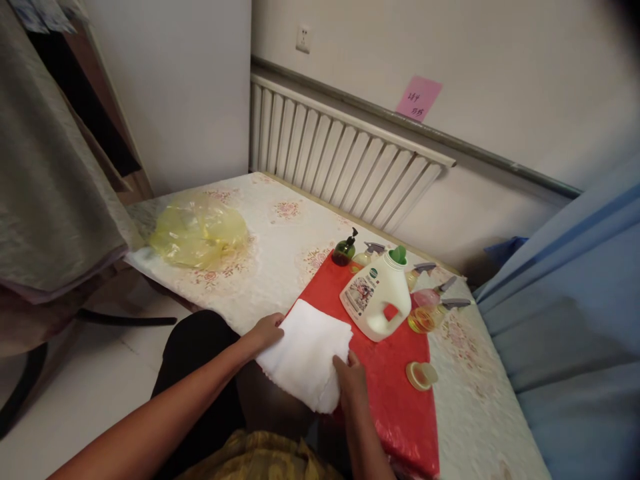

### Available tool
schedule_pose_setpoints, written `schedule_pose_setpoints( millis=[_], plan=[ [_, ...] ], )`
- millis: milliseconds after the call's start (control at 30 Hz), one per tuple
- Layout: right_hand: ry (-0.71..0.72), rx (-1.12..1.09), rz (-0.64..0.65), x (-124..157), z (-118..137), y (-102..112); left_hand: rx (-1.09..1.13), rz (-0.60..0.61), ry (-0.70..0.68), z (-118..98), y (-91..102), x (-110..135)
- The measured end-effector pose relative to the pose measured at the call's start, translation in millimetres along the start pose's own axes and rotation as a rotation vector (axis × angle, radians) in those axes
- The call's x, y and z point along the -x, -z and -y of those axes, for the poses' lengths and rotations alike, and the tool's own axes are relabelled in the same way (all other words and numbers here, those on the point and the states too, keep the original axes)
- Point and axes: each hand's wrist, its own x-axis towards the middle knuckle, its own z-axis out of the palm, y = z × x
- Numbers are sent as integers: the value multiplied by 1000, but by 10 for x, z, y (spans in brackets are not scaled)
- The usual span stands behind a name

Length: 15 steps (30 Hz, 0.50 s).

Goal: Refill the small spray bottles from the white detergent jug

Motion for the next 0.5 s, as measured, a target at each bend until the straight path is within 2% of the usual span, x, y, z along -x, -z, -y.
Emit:
schedule_pose_setpoints(
  millis=[167,333,400,500],
  plan=[
    [55,197,-25,-25,-35,37,-275,-96,-62,67,-11,30],
    [146,375,-181,62,-75,130,-471,-234,-199,99,-126,134],
    [279,464,-234,91,-78,92,-563,-282,-327,84,-236,111],
    [599,662,-232,68,-42,-86,-659,-301,-503,44,-436,20]
  ],
)
